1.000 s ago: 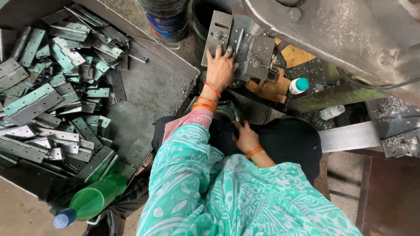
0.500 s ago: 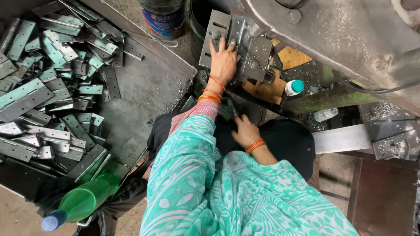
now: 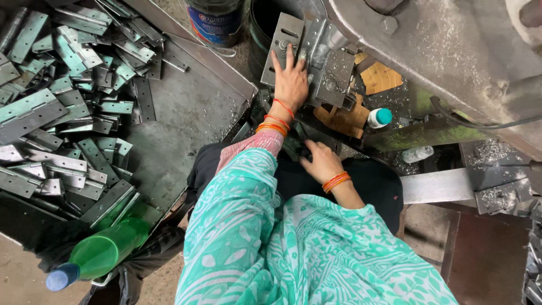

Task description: The person sits on the floor and repeatedly picks up metal hinge-like parts from a bin, places them into a press machine, and operates the lever to process them. The processed parts are then placed back into the bin.

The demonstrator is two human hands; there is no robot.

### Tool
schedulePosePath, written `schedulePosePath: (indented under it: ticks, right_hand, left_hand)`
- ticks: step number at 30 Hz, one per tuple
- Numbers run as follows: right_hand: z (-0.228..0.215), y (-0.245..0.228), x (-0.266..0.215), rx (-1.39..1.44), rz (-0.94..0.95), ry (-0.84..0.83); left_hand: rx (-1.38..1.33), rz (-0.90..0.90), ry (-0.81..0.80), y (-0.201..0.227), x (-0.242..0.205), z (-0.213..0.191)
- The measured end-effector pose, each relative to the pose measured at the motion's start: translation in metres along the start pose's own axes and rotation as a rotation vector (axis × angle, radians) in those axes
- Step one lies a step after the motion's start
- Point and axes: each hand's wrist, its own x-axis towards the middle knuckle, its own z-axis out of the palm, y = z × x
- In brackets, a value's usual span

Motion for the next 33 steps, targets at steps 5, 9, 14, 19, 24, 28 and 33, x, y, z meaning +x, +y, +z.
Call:
schedulePosePath:
  ticks: [5, 9, 14, 19, 24, 28, 33]
  right_hand:
    - [0.067, -0.006, -0.027, 0.061, 0.007, 0.140]
    - [0.099, 0.009, -0.026, 0.090, 0.051, 0.098]
    - [0.045, 0.008, -0.012, -0.016, -0.015, 0.064]
    - [-0.043, -0.011, -0.013, 0.120, -0.121, 0.111]
    - [-0.061, -0.037, -0.008, -0.036, -0.222, 0.116]
    - [-0.058, -0.036, -0.012, -0.079, -0.163, 0.084]
    - [-0.058, -0.035, -0.004, -0.093, -0.150, 0.071]
  left_hand:
    - [0.023, -0.005, 0.102, 0.002, 0.007, 0.006]
    - [-0.047, 0.018, 0.111, -0.003, -0.005, -0.004]
    - [-0.125, -0.017, 0.266, -0.015, -0.024, -0.048]
    - [-0.338, -0.138, 0.371, -0.081, -0.061, -0.087]
    - [-0.175, -0.379, 0.360, -0.172, -0.171, -0.070]
    - [0.074, -0.592, 0.185, -0.207, -0.292, -0.035]
    - [-0.055, -0.795, 0.344, -0.213, -0.370, -0.015]
